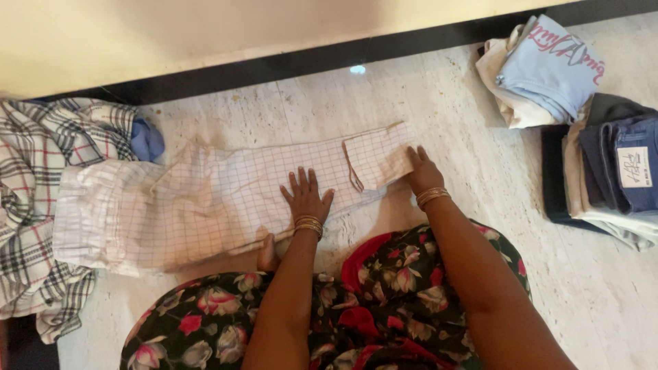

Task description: The person folds a pair of blue jeans and a checkered shirt on the floor. They smooth and align each garment, fold them into compact rectangles, and place them into a neat stack.

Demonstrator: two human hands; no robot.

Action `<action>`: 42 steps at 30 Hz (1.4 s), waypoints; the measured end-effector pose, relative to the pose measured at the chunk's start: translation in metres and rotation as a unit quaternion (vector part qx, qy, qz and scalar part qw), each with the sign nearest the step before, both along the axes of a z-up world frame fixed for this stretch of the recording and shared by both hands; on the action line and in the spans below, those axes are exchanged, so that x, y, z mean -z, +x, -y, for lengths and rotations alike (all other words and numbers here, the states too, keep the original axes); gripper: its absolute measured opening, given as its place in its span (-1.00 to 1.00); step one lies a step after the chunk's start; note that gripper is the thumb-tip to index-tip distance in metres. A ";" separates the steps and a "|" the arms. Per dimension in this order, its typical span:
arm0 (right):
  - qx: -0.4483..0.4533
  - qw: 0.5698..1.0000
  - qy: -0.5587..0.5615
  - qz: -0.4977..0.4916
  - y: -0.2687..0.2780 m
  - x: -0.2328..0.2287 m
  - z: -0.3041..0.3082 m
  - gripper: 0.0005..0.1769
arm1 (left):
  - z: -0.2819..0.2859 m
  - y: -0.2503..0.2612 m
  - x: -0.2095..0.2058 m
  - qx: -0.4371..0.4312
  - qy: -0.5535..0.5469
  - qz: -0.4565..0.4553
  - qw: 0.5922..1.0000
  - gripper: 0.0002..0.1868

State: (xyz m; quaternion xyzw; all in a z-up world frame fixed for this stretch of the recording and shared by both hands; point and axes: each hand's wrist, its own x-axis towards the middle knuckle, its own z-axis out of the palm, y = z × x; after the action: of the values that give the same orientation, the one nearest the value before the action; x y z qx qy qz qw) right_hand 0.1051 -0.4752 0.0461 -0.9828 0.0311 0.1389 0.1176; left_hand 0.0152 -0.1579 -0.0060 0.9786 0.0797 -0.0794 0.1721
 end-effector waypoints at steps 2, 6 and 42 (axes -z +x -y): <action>-0.024 0.997 0.001 0.067 -0.007 0.003 0.003 -0.20 | 0.002 -0.002 0.004 0.003 -0.002 0.013 1.000 -0.04; -0.117 0.988 -0.104 -0.003 -0.018 0.001 0.001 0.02 | 0.002 -0.005 0.011 0.014 0.006 0.047 0.999 -0.04; 0.022 0.992 -0.084 -0.091 -0.017 0.013 -0.006 -0.10 | 0.085 0.008 0.018 0.210 -0.079 0.198 0.954 -0.47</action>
State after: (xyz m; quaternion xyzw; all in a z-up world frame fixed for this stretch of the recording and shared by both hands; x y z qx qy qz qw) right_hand 0.0880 -0.4697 0.0327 -0.9714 0.0753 0.2224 0.0344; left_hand 0.0229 -0.2428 -0.0241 0.9527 -0.1694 0.0757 0.2408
